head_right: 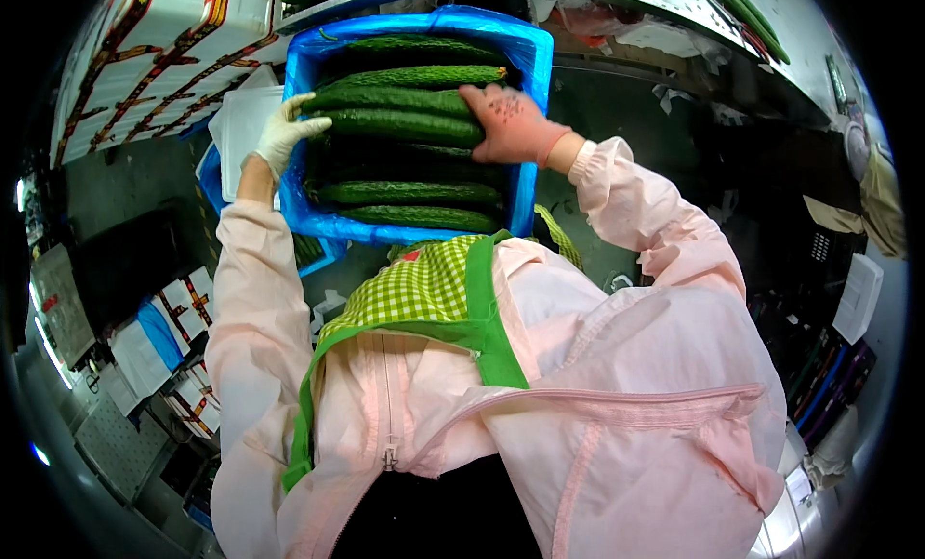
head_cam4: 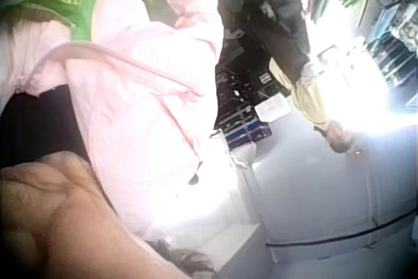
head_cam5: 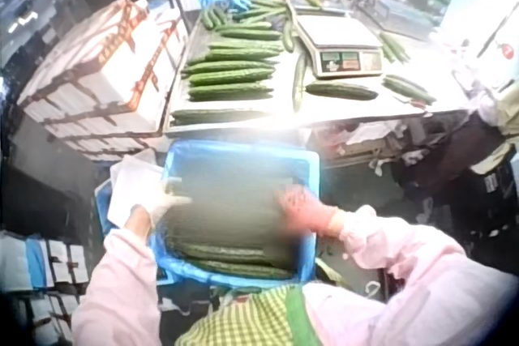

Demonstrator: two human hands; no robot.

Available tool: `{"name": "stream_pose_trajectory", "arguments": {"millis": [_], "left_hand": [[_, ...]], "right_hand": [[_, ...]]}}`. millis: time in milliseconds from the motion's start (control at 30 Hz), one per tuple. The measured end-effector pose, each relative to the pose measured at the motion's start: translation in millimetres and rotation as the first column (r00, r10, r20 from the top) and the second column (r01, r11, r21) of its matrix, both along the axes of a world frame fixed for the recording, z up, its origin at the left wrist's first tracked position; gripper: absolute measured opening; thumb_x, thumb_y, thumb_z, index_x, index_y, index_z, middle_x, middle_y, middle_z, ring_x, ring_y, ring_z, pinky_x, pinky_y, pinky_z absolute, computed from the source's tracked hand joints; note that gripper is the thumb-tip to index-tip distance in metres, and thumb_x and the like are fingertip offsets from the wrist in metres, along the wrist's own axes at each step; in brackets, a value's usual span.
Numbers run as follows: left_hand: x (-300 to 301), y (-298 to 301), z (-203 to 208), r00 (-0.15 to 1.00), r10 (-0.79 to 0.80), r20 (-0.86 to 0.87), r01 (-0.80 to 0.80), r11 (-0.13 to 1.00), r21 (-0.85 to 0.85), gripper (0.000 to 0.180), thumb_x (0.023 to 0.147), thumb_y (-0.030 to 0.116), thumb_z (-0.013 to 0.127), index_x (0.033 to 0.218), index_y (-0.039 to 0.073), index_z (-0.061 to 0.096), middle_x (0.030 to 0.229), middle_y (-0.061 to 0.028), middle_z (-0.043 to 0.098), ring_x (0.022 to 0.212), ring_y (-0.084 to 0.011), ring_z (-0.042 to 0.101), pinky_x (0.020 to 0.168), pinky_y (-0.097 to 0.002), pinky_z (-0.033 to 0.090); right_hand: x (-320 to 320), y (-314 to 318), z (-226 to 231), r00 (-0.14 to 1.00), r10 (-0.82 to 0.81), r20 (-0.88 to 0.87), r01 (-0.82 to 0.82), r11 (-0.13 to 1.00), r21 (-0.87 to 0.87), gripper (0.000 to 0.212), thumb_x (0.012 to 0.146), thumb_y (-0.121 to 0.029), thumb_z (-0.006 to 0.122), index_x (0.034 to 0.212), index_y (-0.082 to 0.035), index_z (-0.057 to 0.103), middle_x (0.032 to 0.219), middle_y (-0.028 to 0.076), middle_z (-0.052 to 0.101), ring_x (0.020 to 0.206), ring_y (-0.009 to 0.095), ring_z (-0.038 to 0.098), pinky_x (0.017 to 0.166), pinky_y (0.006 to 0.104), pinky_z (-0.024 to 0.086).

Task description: The person weighs cucumbers on a scale and places them into a blue plastic-lined crate.

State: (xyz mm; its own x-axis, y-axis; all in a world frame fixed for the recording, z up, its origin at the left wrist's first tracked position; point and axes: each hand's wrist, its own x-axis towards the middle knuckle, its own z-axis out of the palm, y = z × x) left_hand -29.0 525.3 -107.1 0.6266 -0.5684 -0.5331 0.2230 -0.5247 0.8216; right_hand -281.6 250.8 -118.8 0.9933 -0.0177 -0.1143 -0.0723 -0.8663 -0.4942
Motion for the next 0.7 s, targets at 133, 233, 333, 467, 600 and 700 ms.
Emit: {"name": "stream_pose_trajectory", "arguments": {"millis": [133, 233, 333, 467, 600, 700], "left_hand": [[7.1, -33.9, -15.9, 0.976, 0.054, 0.209, -0.047, 0.998, -0.039, 0.082, 0.067, 0.012, 0.087, 0.137, 0.001, 0.046, 0.122, -0.0141, 0.057, 0.105, -0.0182, 0.056, 0.094, -0.0296, 0.045], [11.4, -34.8, -46.9, 0.942, 0.102, 0.319, -0.12, 0.992, 0.035, 0.079, 0.067, 0.02, 0.088, 0.134, 0.002, 0.05, 0.124, -0.0139, 0.058, 0.107, -0.0232, 0.058, 0.096, -0.0327, 0.046], [-9.5, -36.0, -41.9, 0.712, 0.025, 0.702, -0.16, 0.979, 0.127, 0.076, 0.065, 0.026, 0.088, 0.129, 0.003, 0.055, 0.122, -0.0143, 0.06, 0.109, -0.0286, 0.059, 0.096, -0.036, 0.046], [-43.7, -2.8, -10.2, 0.637, -0.116, 0.762, -0.021, 0.986, 0.167, 0.072, 0.061, 0.032, 0.09, 0.119, 0.002, 0.059, 0.12, -0.0176, 0.062, 0.112, -0.034, 0.058, 0.097, -0.0383, 0.047], [-77.4, 31.6, -2.2, 0.628, -0.732, 0.264, 0.469, 0.626, 0.623, 0.111, 0.056, 0.051, 0.088, 0.142, 0.001, 0.039, 0.139, -0.0206, 0.048, 0.127, -0.0351, 0.049, 0.107, -0.0386, 0.04], [-79.4, 29.0, 2.4, 0.567, -0.816, 0.112, 0.515, 0.457, 0.725, 0.117, 0.054, 0.055, 0.087, 0.144, 0.001, 0.035, 0.143, -0.0197, 0.045, 0.13, -0.0351, 0.045, 0.109, -0.0395, 0.038]], "right_hand": [[26.7, -19.9, 8.6, 0.998, -0.067, 0.012, 0.067, 0.926, -0.371, 0.09, 0.067, -0.036, 0.081, 0.142, -0.009, 0.039, 0.111, 0.014, 0.056, 0.101, 0.032, 0.056, 0.085, 0.0422, 0.046], [29.5, -27.0, -12.1, 0.993, -0.081, 0.085, 0.109, 0.905, -0.411, 0.091, 0.068, -0.036, 0.081, 0.143, -0.01, 0.038, 0.121, 0.009, 0.053, 0.11, 0.03, 0.052, 0.093, 0.045, 0.041], [21.3, -31.9, -22.5, 0.964, -0.069, 0.258, 0.172, 0.898, -0.405, 0.09, 0.068, -0.032, 0.081, 0.143, -0.009, 0.038, 0.124, 0.01, 0.053, 0.114, 0.03, 0.051, 0.095, 0.0439, 0.042], [2.7, 2.8, 16.7, 0.971, -0.019, 0.237, 0.053, 0.989, -0.136, 0.09, 0.068, -0.026, 0.081, 0.142, -0.005, 0.036, 0.127, 0.015, 0.051, 0.115, 0.034, 0.05, 0.096, 0.0434, 0.042], [-40.6, 45.7, -11.7, 0.993, 0.098, -0.068, -0.071, 0.943, 0.327, 0.086, 0.063, -0.046, 0.085, 0.119, 0.009, 0.049, 0.111, 0.025, 0.058, 0.102, 0.04, 0.057, 0.091, 0.0426, 0.045], [-46.8, 55.0, -49.4, 0.926, 0.261, -0.273, -0.204, 0.954, 0.221, 0.085, 0.058, -0.049, 0.087, 0.109, 0.009, 0.05, 0.099, 0.024, 0.061, 0.096, 0.039, 0.061, 0.084, 0.0423, 0.049]]}}
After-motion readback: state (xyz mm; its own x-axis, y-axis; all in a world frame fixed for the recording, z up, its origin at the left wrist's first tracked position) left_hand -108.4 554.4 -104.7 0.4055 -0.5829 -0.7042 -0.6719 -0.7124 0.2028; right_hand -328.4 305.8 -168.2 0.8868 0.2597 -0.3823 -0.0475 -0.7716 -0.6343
